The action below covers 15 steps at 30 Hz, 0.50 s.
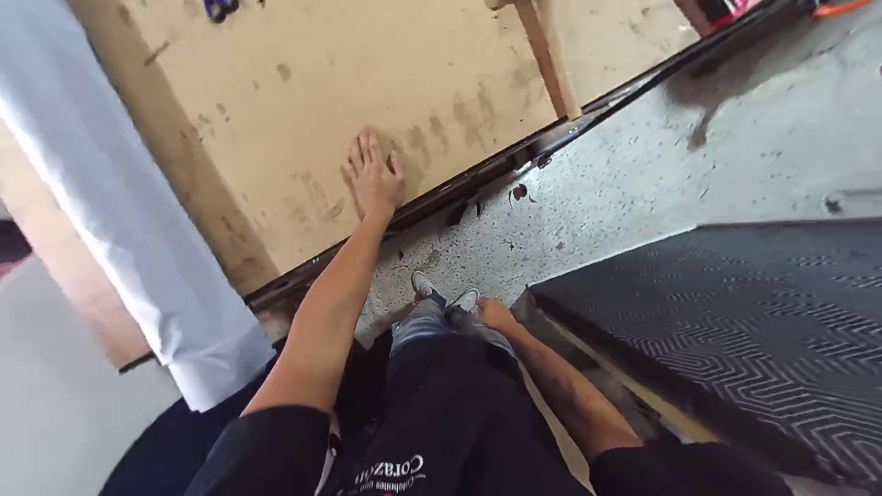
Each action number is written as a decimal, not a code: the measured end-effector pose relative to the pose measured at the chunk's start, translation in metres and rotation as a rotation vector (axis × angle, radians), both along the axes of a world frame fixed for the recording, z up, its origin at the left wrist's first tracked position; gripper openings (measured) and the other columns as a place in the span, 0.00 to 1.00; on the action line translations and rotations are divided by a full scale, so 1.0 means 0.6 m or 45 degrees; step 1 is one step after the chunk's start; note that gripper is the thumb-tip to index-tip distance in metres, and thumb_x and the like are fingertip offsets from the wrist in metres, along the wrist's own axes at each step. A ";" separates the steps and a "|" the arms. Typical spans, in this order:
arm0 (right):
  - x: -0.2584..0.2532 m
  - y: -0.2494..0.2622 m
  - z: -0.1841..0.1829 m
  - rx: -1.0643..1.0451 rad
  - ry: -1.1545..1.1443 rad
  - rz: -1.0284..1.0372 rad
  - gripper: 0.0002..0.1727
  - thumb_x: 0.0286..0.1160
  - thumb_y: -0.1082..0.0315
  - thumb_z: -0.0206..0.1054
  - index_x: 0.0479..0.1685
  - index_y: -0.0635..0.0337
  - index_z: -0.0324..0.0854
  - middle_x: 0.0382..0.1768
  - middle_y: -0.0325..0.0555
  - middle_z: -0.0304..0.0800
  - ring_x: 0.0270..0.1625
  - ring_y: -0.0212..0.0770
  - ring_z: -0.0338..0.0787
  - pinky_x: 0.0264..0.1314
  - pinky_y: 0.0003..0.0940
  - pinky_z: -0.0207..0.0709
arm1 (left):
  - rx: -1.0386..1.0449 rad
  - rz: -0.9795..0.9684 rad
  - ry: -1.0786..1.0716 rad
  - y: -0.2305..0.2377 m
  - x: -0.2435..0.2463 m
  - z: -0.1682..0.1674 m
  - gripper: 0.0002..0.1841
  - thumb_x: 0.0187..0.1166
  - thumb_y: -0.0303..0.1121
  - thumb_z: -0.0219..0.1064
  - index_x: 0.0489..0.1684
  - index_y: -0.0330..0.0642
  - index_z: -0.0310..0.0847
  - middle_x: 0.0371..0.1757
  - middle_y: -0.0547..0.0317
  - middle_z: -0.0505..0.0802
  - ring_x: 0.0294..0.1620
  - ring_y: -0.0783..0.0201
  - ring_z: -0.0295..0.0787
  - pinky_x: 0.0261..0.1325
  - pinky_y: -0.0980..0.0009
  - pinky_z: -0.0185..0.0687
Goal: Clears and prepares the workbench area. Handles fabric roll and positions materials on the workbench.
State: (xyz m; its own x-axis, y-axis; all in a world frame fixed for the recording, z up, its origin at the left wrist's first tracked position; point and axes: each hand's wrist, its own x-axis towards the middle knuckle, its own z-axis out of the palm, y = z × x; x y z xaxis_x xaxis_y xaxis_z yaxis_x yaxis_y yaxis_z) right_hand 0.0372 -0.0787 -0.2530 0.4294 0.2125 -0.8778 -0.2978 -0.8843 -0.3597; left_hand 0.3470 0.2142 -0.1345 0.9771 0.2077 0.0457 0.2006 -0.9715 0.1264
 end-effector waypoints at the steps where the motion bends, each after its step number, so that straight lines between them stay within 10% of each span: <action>1: 0.009 -0.021 0.014 -0.033 -0.041 -0.041 0.21 0.82 0.57 0.58 0.62 0.60 0.85 0.55 0.65 0.91 0.61 0.67 0.90 0.60 0.72 0.79 | -0.043 -0.008 -0.020 0.001 0.002 -0.001 0.36 0.87 0.59 0.42 0.94 0.54 0.57 0.95 0.62 0.61 0.95 0.53 0.51 0.90 0.37 0.44; 6: -0.039 -0.096 0.036 -0.106 -0.181 -0.542 0.22 0.87 0.57 0.55 0.65 0.61 0.86 0.53 0.58 0.95 0.56 0.55 0.94 0.64 0.60 0.84 | -0.589 -0.029 0.044 0.051 -0.009 0.010 0.33 0.85 0.62 0.53 0.87 0.61 0.69 0.92 0.69 0.67 0.96 0.60 0.50 0.96 0.46 0.36; 11: -0.098 -0.116 0.037 -0.200 -0.144 -0.681 0.19 0.84 0.56 0.62 0.58 0.58 0.90 0.51 0.56 0.95 0.55 0.55 0.93 0.62 0.62 0.82 | -1.848 0.099 0.025 0.132 -0.132 0.106 0.22 0.92 0.40 0.56 0.74 0.32 0.75 0.62 0.48 0.94 0.60 0.54 0.94 0.67 0.55 0.89; 15: -0.084 -0.152 0.025 -0.281 -0.048 -0.414 0.20 0.81 0.54 0.62 0.52 0.58 0.92 0.52 0.62 0.94 0.58 0.62 0.91 0.62 0.70 0.78 | -1.525 0.326 0.066 0.192 -0.396 0.104 0.17 0.87 0.37 0.64 0.58 0.30 0.85 0.44 0.49 0.96 0.48 0.57 0.95 0.63 0.54 0.90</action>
